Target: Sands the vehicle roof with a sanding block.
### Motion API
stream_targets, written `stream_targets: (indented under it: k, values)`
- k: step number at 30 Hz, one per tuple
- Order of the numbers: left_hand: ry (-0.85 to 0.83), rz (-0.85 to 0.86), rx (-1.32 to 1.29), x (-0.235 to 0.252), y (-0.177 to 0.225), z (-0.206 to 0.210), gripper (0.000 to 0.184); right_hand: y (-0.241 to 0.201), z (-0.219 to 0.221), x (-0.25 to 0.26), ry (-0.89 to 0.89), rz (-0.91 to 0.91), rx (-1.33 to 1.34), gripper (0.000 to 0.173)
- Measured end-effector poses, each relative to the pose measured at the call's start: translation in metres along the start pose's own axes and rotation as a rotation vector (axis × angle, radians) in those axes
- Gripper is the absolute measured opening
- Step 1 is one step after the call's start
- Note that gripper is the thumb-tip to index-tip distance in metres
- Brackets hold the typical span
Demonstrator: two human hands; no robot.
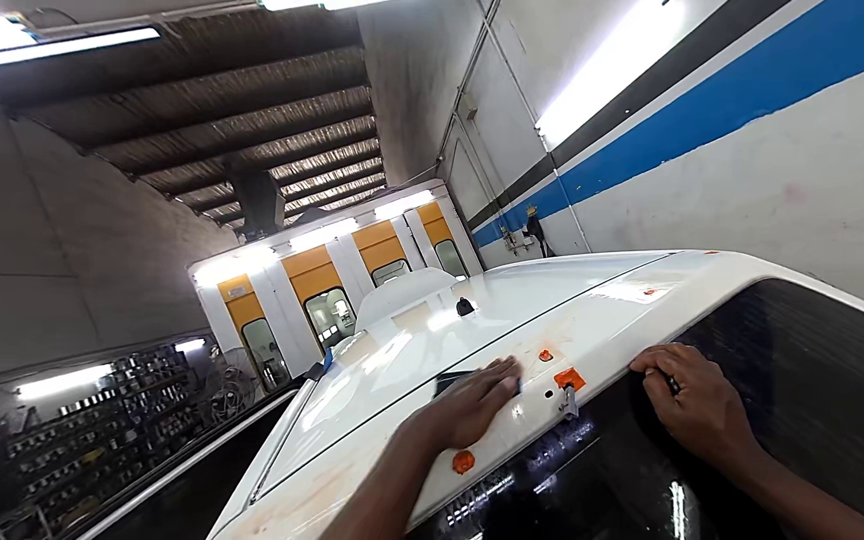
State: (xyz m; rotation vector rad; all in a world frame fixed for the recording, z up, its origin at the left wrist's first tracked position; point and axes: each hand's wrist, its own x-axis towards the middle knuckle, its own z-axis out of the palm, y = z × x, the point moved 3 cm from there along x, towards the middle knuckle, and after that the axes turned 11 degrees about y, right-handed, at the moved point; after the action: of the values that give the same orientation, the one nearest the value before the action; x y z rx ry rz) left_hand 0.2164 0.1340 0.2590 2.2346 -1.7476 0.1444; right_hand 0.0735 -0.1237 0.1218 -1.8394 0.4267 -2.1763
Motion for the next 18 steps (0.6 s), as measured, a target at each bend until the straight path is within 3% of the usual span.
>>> stream_targets:
  k: [2, 7, 13, 15, 18]
  values:
    - [-0.016, -0.014, 0.000, 0.013, 0.006, 0.000, 0.061, -0.001, -0.001, 0.001, 0.001, -0.009, 0.006, 0.033]
    - [-0.032, -0.042, 0.028, -0.064, -0.017, -0.020, 0.061, -0.001, -0.005, -0.002, -0.021, -0.001, 0.029, 0.033]
    - [-0.071, -0.060, 0.083, -0.007, 0.005, -0.008, 0.062, 0.001, -0.002, -0.003, -0.012, 0.000, 0.015, 0.033]
    - [-0.083, -0.092, 0.090, -0.016, 0.005, -0.010, 0.064, 0.003, -0.003, -0.002, -0.019, -0.002, 0.031, 0.033]
    - [0.091, -0.217, 0.087, -0.050, -0.003, -0.034, 0.069, 0.006, -0.001, 0.001, -0.018, -0.003, 0.037, 0.031]
